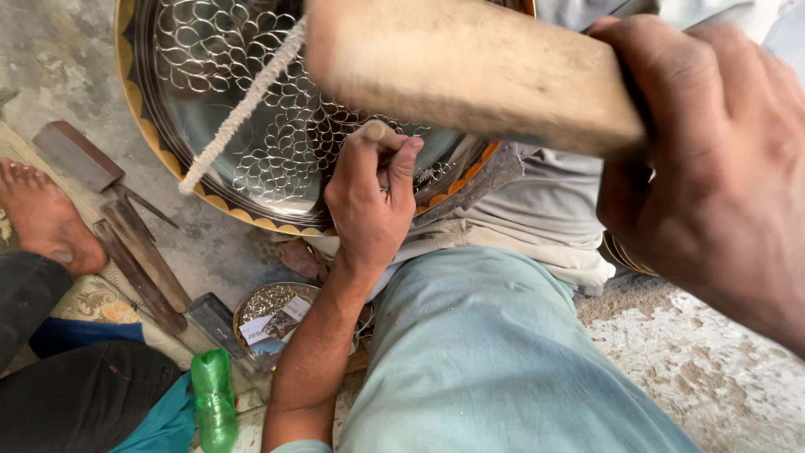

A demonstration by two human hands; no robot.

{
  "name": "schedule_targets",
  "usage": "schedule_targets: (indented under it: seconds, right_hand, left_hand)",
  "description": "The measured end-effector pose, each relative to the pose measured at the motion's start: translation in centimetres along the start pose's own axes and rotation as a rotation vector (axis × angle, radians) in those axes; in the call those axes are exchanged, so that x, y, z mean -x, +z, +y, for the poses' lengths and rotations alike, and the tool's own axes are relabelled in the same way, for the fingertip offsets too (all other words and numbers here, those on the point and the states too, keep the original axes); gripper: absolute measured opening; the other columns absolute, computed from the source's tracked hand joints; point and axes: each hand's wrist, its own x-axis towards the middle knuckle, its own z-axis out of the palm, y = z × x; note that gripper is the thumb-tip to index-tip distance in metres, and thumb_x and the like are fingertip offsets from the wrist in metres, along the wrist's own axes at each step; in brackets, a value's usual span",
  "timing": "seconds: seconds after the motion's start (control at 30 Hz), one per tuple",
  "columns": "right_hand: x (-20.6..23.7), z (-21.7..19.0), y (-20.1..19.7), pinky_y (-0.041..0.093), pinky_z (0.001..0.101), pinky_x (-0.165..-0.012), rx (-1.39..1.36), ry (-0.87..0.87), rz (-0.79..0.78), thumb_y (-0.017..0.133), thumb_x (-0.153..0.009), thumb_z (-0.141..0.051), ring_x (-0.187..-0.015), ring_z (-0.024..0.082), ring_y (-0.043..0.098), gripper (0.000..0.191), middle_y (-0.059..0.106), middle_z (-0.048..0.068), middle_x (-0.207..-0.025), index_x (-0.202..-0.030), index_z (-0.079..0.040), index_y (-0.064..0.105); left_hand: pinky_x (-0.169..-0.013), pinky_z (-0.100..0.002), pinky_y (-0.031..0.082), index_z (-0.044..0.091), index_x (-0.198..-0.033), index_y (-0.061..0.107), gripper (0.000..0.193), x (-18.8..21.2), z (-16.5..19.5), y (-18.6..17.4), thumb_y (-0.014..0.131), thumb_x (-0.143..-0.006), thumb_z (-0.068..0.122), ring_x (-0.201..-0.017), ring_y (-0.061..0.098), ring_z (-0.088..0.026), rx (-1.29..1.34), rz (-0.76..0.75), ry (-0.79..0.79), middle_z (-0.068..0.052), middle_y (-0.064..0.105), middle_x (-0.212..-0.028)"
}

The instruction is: The person sits on the floor and uses a wooden mallet to hammer a small metal punch against a decorative metal plate. They repeatedly strike the punch to create a textured pattern on the plate's surface.

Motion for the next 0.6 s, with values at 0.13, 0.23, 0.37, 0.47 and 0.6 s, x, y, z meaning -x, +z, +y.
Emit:
schedule_targets:
  seconds: [0.13, 0.23, 0.37, 0.47, 0.6]
  right_hand:
    - [1.9, 1.1, 0.5, 0.051, 0.0371, -0.081, 0.069, 0.019, 0.011, 0.076, -0.084, 0.006, -0.090, 0.027, 0.060, 0.064, 0.062, 0.012, -0.107, -0.145, -0.008, 0.062]
    - [2.7, 2.3, 0.8, 0.050, 0.0375, -0.081, -0.145, 0.111, 0.097, 0.073, -0.097, 0.012, -0.093, 0.029, 0.059, 0.058, 0.058, 0.019, -0.112, -0.148, -0.003, 0.052]
    - [2.4, 3.0, 0.8, 0.051, 0.0357, -0.082, -0.374, 0.170, 0.134, 0.070, -0.099, 0.012, -0.094, 0.028, 0.059, 0.056, 0.058, 0.022, -0.113, -0.147, 0.001, 0.045]
    - [2.0, 2.9, 1.0, 0.055, 0.0375, -0.091, -0.655, 0.262, 0.129, 0.070, -0.094, 0.003, -0.104, 0.026, 0.064, 0.052, 0.060, 0.017, -0.114, -0.139, 0.001, 0.045]
    - [2.6, 3.4, 1.7, 0.053, 0.0464, -0.077, -0.058, 0.161, 0.021, 0.076, -0.078, 0.003, -0.088, 0.035, 0.064, 0.065, 0.063, 0.020, -0.101, -0.141, -0.004, 0.058]
  left_hand:
    - [-0.077, -0.038, 0.061, 0.004, -0.130, 0.055, 0.028, -1.9, -0.6, 0.1, 0.064, -0.109, 0.019, -0.092, 0.072, -0.027, -0.013, -0.104, 0.157, -0.012, 0.066, -0.108]
    - [-0.074, -0.036, 0.061, 0.007, -0.130, 0.054, 0.030, -2.7, -0.6, 0.2, 0.068, -0.108, 0.022, -0.088, 0.072, -0.023, 0.029, -0.153, 0.153, -0.007, 0.067, -0.101]
    - [-0.074, -0.035, 0.060, 0.006, -0.129, 0.054, 0.031, -3.2, -0.2, -0.1, 0.068, -0.108, 0.024, -0.088, 0.072, -0.020, 0.046, -0.191, 0.148, -0.005, 0.068, -0.100]
    - [-0.071, -0.033, 0.060, 0.006, -0.128, 0.054, 0.033, -3.3, 0.3, 0.1, 0.068, -0.106, 0.027, -0.086, 0.071, -0.019, 0.017, -0.168, 0.143, -0.005, 0.067, -0.097]
    - [-0.072, -0.034, 0.062, 0.007, -0.128, 0.055, 0.032, -4.1, 0.6, 0.2, 0.068, -0.105, 0.026, -0.087, 0.073, -0.022, -0.024, -0.245, 0.194, -0.007, 0.068, -0.099]
